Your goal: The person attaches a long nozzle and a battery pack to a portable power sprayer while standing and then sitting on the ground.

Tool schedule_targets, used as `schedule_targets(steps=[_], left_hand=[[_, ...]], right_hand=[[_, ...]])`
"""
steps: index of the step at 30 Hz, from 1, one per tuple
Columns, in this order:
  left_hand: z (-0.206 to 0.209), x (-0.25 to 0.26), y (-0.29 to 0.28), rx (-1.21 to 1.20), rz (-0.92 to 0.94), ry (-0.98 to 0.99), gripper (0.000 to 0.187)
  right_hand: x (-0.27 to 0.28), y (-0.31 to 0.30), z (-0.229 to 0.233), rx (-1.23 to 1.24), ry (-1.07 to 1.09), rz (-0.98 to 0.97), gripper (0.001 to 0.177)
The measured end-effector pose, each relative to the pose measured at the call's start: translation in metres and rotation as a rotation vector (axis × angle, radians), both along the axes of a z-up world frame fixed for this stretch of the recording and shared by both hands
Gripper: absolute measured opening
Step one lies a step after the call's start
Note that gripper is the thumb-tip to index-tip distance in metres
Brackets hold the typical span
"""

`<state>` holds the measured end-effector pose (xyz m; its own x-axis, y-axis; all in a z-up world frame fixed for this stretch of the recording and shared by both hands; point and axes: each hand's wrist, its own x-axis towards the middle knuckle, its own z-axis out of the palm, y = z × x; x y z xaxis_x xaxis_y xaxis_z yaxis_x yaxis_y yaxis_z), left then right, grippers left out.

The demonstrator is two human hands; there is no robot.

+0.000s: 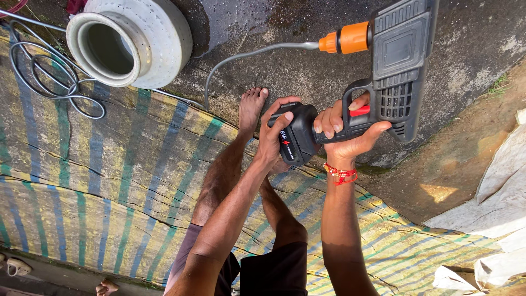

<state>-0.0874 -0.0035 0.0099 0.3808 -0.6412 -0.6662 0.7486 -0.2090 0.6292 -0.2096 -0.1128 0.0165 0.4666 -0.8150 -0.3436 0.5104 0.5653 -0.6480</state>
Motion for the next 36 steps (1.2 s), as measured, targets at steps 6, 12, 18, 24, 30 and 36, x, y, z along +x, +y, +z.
schedule_targets(steps=[6,12,18,24,30,36], left_hand=[[-0.002,-0.008,-0.001,0.034,-0.040,0.021,0.048],[-0.001,-0.008,0.000,0.002,-0.043,0.035,0.050],[-0.003,-0.004,-0.001,0.001,-0.029,0.015,0.050],[-0.002,-0.002,-0.001,-0.014,-0.008,0.028,0.049],[-0.003,0.000,0.001,-0.007,-0.012,0.026,0.050],[-0.005,0.003,0.001,-0.032,0.021,0.028,0.052]], right_hand=[[-0.009,0.001,-0.003,-0.006,0.009,-0.029,0.066],[-0.010,0.003,0.001,-0.026,0.028,-0.034,0.066],[-0.006,0.002,0.000,-0.004,0.020,-0.027,0.067],[-0.004,0.002,-0.002,-0.003,0.008,-0.017,0.066],[-0.004,0.003,-0.004,-0.005,-0.002,-0.009,0.066],[0.003,-0.001,-0.006,-0.006,-0.030,0.028,0.066]])
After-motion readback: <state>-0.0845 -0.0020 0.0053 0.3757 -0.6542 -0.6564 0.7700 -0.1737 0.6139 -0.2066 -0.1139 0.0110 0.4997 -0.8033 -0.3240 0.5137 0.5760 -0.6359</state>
